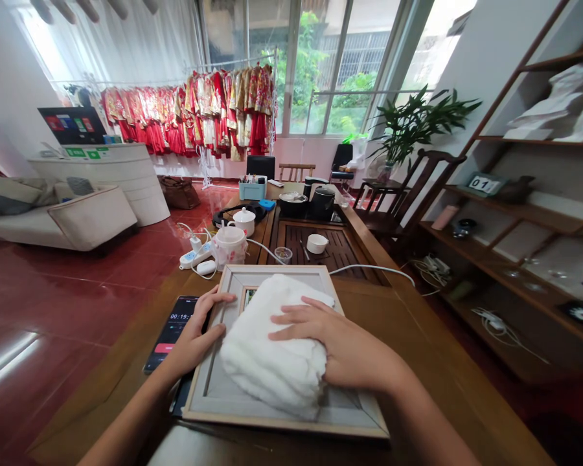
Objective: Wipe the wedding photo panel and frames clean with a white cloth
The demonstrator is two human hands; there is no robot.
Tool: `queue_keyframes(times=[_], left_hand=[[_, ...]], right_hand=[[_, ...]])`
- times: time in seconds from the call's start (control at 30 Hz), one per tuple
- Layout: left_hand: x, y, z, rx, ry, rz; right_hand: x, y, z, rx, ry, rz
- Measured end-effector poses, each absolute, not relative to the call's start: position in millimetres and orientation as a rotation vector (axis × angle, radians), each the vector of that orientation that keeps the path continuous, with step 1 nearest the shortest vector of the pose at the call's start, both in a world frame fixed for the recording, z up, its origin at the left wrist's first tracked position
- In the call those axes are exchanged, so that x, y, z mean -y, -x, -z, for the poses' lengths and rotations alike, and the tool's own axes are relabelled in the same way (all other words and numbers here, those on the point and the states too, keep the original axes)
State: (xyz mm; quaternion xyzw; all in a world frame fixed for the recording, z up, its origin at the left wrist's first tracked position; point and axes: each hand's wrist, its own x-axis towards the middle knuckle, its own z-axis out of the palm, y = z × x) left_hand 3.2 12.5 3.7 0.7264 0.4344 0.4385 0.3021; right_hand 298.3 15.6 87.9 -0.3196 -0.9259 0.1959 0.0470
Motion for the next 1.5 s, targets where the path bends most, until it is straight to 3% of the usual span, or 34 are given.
queue_keyframes(times=[0.33,0.63,1.5], left_hand=[[-13.2,-3.8,0.1,-1.128,-1.925,-1.186],[-13.0,-0.7,1.4,-1.122,-1.937,-1.176],[-12.5,-4.7,1.0,-1.142,-1.912,-1.178]], right_hand=[[-16.3,-282.6,-75.8,2.745,1.036,-0.494],[-22.8,-304.9,-88.2,2.799,0.908,-0.76],[-27.3,-304.4,-78.7,2.721,0.841,-0.78]])
